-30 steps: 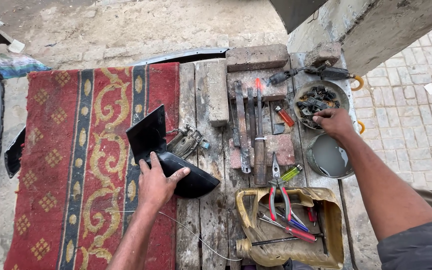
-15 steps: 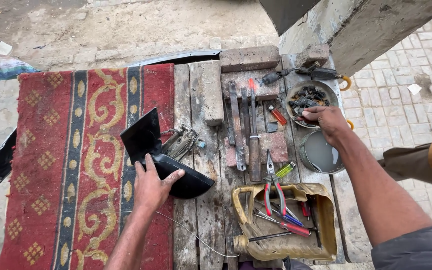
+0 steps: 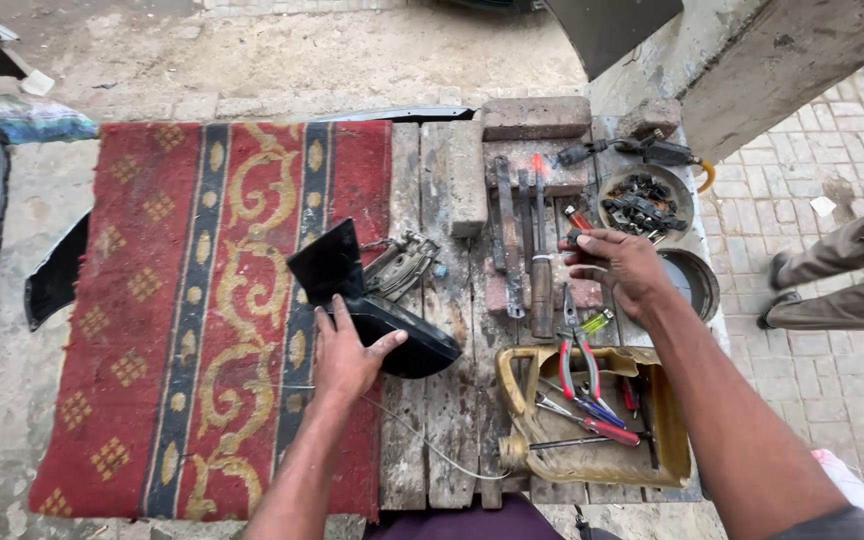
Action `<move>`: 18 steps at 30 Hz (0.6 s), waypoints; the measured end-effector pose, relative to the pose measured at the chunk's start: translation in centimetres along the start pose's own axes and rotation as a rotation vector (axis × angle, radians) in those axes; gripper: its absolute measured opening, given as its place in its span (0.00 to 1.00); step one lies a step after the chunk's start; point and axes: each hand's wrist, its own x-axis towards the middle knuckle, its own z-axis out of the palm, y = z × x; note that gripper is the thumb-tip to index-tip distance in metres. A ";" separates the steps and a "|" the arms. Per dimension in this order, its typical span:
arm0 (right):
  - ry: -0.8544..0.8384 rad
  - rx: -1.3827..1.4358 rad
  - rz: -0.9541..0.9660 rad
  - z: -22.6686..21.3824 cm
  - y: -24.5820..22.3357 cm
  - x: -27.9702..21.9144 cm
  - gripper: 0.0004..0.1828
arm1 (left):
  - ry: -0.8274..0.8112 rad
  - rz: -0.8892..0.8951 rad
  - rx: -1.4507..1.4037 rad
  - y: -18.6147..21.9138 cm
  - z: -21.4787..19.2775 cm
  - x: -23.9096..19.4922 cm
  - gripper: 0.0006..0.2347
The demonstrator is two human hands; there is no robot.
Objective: The person disassembles a black car side mirror, removes the glass, and uses a lighter to heat a metal component. They then reassemble the mirror housing and glass, securing the parts together on a workbench.
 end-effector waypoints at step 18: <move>-0.129 -0.081 0.024 11.2 4.4 -9.2 0.19 | 0.068 0.157 -0.021 -3.1 -0.6 1.4 0.35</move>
